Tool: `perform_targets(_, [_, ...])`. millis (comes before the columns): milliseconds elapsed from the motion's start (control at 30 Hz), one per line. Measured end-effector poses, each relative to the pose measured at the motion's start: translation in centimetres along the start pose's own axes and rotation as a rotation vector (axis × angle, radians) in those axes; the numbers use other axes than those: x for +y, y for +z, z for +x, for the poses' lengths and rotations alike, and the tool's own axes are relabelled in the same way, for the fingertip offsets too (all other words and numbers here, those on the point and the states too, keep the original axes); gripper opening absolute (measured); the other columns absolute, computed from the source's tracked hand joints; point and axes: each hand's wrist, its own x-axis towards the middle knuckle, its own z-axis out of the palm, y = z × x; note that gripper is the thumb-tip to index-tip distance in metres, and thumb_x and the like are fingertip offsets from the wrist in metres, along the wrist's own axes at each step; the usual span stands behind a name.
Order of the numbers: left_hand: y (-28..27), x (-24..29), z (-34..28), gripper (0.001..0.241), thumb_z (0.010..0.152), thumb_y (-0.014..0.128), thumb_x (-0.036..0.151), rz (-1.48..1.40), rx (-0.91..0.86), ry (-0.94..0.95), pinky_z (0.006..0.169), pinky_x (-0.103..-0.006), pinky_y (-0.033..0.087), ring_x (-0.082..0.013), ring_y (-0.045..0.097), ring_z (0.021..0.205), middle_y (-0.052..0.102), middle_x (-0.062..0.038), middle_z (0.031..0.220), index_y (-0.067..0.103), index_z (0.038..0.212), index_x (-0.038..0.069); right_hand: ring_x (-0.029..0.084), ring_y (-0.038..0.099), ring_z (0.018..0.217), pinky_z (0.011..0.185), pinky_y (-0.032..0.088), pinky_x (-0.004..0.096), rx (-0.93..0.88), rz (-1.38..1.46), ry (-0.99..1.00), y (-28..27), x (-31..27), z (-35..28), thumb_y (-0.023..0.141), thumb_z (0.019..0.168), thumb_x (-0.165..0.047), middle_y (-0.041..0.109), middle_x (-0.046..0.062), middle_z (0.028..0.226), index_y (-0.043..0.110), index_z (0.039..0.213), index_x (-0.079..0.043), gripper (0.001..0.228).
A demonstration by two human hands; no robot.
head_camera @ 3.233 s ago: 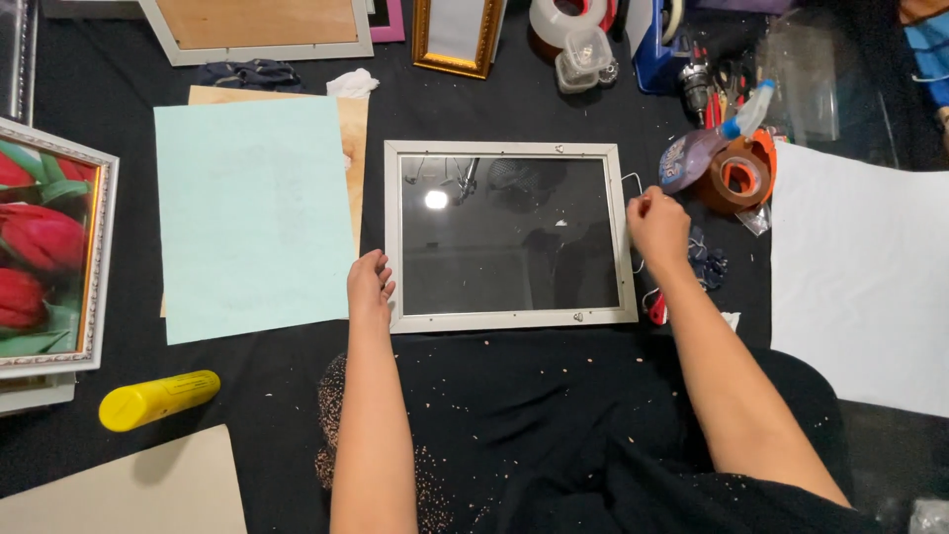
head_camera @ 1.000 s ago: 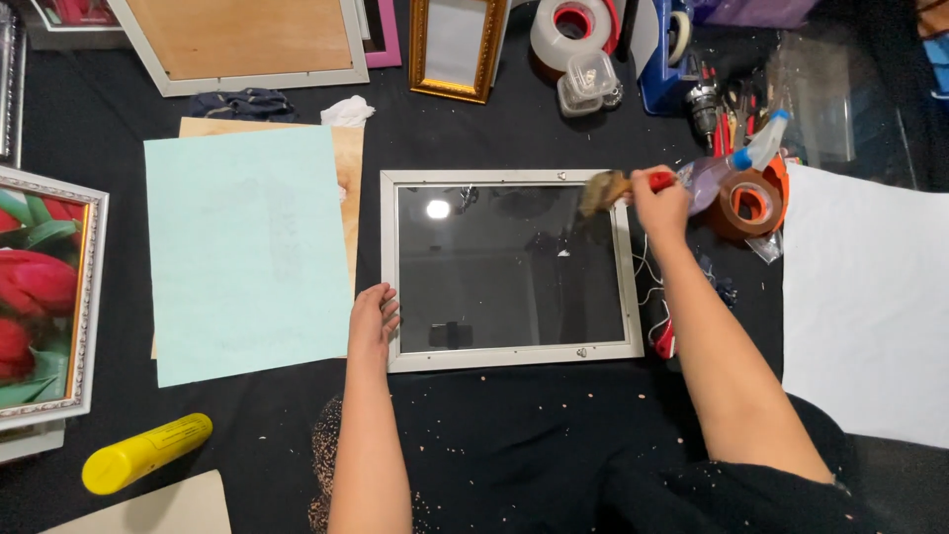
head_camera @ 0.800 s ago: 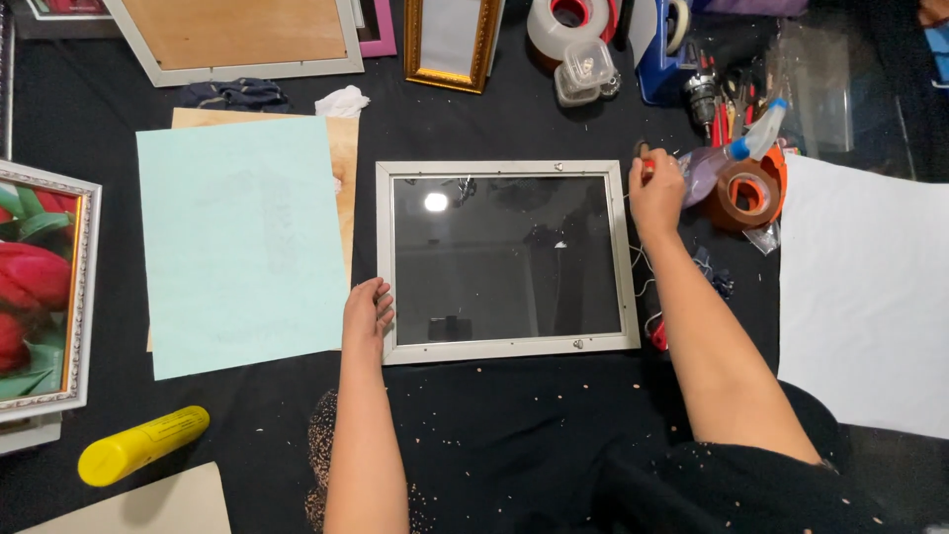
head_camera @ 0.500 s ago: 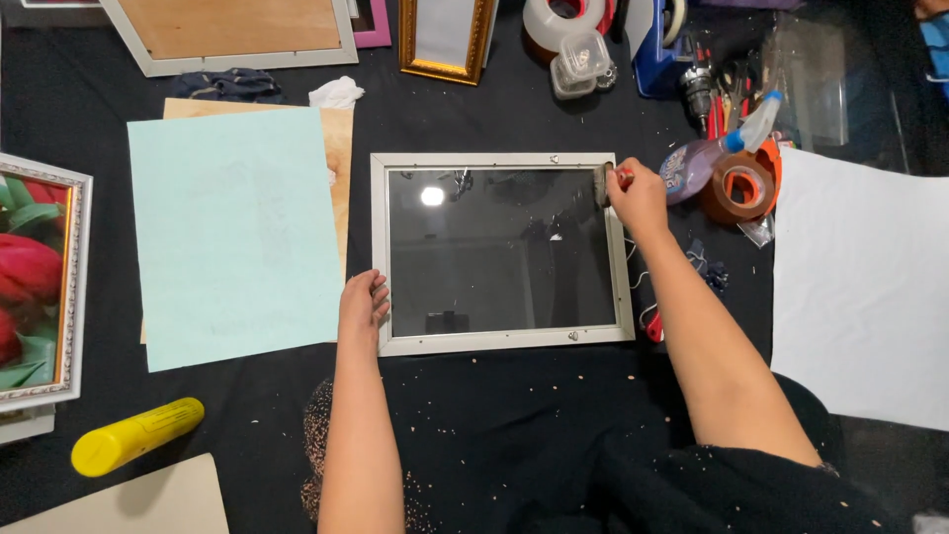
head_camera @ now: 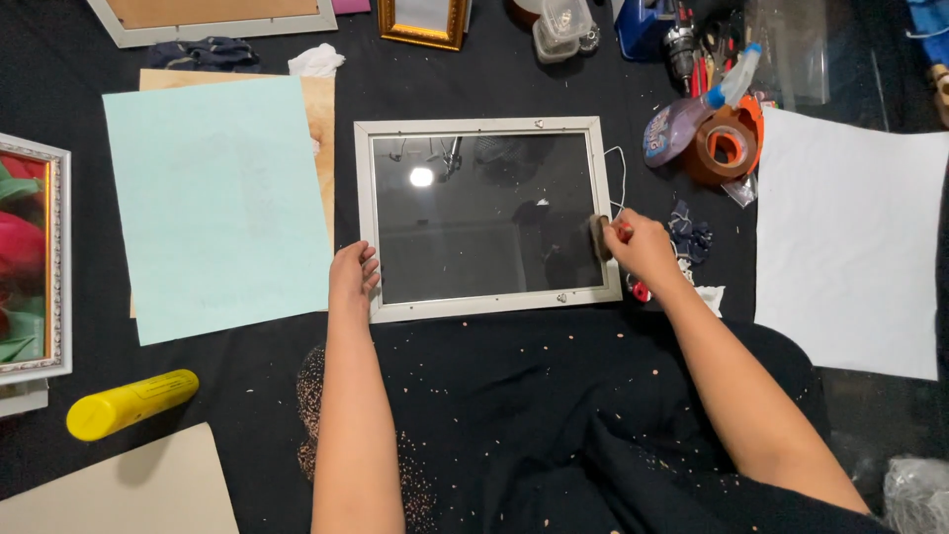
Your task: The person wipes a rectangular mirror with a dark cloth, then uses a brush to sweep the surface. The person sits on the floor and handles the mirror and tools directly.
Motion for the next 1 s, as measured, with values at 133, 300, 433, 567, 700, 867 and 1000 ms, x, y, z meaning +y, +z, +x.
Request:
perform_targets(133, [0.0,0.4,-1.0,0.036,0.099,0.059,0.029,0.014,-0.009,-0.001,0.08,-0.0349,0.055,-0.0145,0.062,0.086,0.067,-0.003,0.104,0.062,0.129,0.009,0.047,0.071,0.099,0.091,0.054,0.054,-0.212,-0.101,0.042,-2.4,-1.1,-2.8,0.067,0.09,-0.034,0.076,0.024,0.093,0.074,0.1,-0.009,0.028])
perform_targets(300, [-0.3,-0.3,-0.2,0.034,0.098,0.059,0.029,0.001,-0.001,0.004,0.076,-0.0332,0.056,-0.0127,0.062,0.079,0.067,-0.001,0.099,0.062,0.126,0.01,0.043,0.07,0.098,0.09,0.053,0.052,-0.047,0.006,0.032,-3.5,-1.9,-3.5,0.068,0.097,-0.043,0.073,0.021,0.091,0.074,0.104,-0.018,0.027])
perform_targets(433, [-0.4,-0.3,-0.2,0.032,0.098,0.06,0.029,-0.007,-0.003,0.007,0.074,-0.0332,0.057,-0.0129,0.062,0.079,0.068,-0.001,0.099,0.062,0.124,0.011,0.046,0.071,0.103,0.096,0.053,0.051,-0.338,-0.098,0.036,-4.4,-2.5,-4.7,0.067,0.09,-0.036,0.077,0.024,0.094,0.076,0.097,-0.009,0.03])
perform_targets(567, [-0.2,0.5,-1.4,0.033,0.098,0.058,0.029,0.003,-0.007,0.004,0.075,-0.0325,0.056,-0.0124,0.062,0.08,0.067,0.0,0.099,0.061,0.126,0.01,0.046,0.069,0.108,0.097,0.051,0.053,-0.334,-0.089,0.102,-7.6,-3.6,-4.6,0.066,0.088,-0.042,0.078,0.024,0.101,0.078,0.099,-0.012,0.034])
perform_targets(700, [-0.2,0.4,-0.9,0.032,0.098,0.059,0.029,0.005,-0.002,-0.001,0.075,-0.0339,0.056,-0.0136,0.063,0.08,0.068,-0.001,0.099,0.063,0.125,0.012,0.043,0.07,0.104,0.095,0.052,0.05,-0.177,-0.051,0.013,-6.9,-3.2,-4.3,0.067,0.093,-0.039,0.077,0.02,0.099,0.075,0.107,-0.022,0.025])
perform_targets(867, [-0.2,0.2,-0.7,0.033,0.098,0.059,0.029,0.003,-0.002,0.005,0.076,-0.0343,0.056,-0.0137,0.064,0.082,0.069,-0.002,0.101,0.063,0.125,0.011,0.041,0.071,0.099,0.09,0.054,0.051,-0.111,-0.101,-0.083,0.0,-1.6,-4.1,0.066,0.094,-0.04,0.073,0.019,0.095,0.07,0.107,-0.016,0.027])
perform_targets(1000, [-0.1,0.3,-1.0,0.033,0.098,0.059,0.03,-0.009,-0.01,0.014,0.074,-0.0324,0.056,-0.0135,0.064,0.082,0.069,-0.001,0.101,0.063,0.125,0.011,0.036,0.072,0.095,0.084,0.057,0.05,-0.042,-0.138,-0.144,3.5,-3.0,-4.1,0.062,0.096,-0.039,0.07,0.013,0.092,0.064,0.103,-0.016,0.024])
